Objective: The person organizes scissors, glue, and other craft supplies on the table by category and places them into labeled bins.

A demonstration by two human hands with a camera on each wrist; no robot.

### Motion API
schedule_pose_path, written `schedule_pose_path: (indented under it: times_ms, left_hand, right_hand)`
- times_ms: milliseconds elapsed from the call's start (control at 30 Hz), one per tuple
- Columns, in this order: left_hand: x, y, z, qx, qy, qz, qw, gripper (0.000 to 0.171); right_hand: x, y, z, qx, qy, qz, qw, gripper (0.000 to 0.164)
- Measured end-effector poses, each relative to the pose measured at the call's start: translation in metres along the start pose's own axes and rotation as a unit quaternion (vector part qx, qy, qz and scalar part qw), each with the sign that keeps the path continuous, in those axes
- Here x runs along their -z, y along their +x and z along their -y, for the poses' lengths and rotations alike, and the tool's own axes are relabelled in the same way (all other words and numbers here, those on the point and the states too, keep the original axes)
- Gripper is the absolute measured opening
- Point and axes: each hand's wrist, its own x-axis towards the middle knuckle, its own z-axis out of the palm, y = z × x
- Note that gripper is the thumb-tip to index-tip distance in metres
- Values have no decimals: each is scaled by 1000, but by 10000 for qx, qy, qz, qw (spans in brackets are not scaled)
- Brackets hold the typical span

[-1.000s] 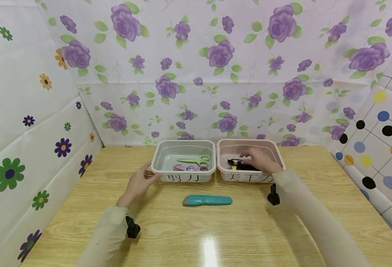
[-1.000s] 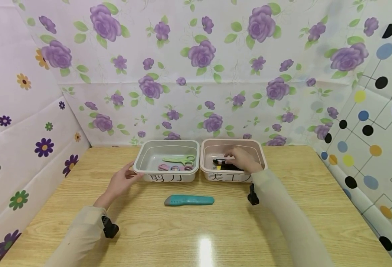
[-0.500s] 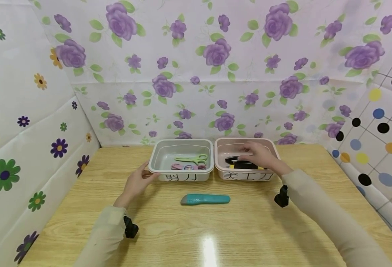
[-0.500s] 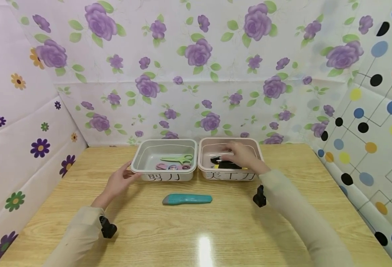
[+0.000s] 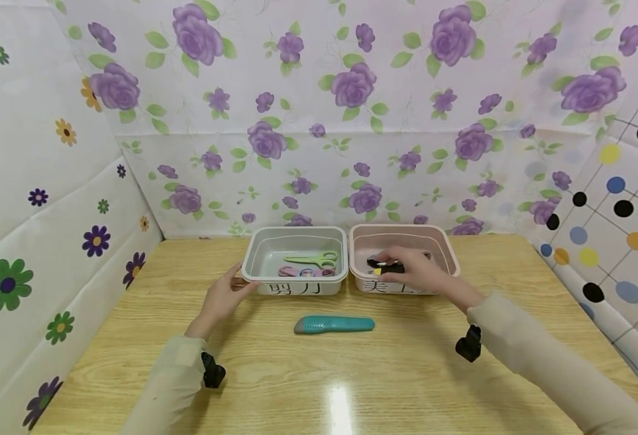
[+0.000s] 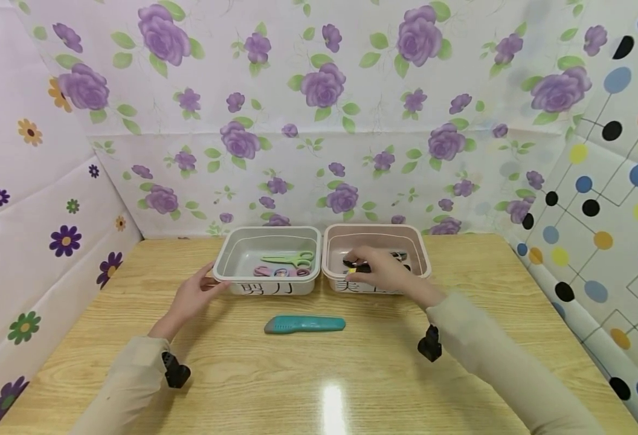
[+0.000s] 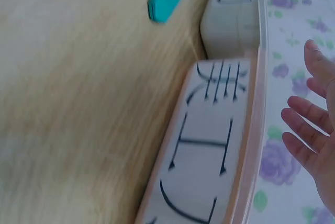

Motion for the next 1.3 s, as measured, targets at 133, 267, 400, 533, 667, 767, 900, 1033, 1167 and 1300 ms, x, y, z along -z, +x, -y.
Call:
schedule_pose_path:
  times_ms: [133, 267, 400, 533, 667, 767, 900, 1033, 1167, 1300]
  left_hand:
    - [-1, 0, 3, 15, -15, 7, 10000, 77]
    - [-1, 0, 4, 46, -66, 17, 10000, 78]
    - [-2, 2, 3, 47, -111, -7, 9999, 76]
    - [-2, 3, 1, 31, -124, -35, 9999, 75]
    - [-2, 3, 1, 29, -134, -23, 9999, 76]
    - [-1, 2, 2, 47, -145, -27, 9999, 76]
    - [-2, 1, 2, 66, -117, -35, 9999, 75]
    - [-2, 0, 1, 21, -135, -31, 9999, 75]
    - [-2, -1, 0, -35, -147, -49, 9999, 74]
    - [-3, -2, 0, -93, -138, -69, 9998, 72]
  right_hand:
    - [-10, -3, 13, 158, 244, 94, 9995, 39]
    - [-23, -6, 25, 305, 336, 170, 9988, 41]
    - [-38, -11, 31, 353, 534, 264, 9976, 40]
    - [-54, -14, 31, 367, 509, 250, 9977, 46]
    - [-72, -19, 31, 167, 500, 227, 9984, 51]
    - [-84, -22, 30, 37, 536, 266, 9982, 51]
    - [-96, -22, 30, -131, 678, 278, 9972, 46]
    - [-104, -20, 29, -172, 804, 236, 9963, 40]
    - [-111, -17, 26, -121, 891, 233, 9957, 39]
    - [-116, -16, 25, -261, 911, 321, 9950, 40]
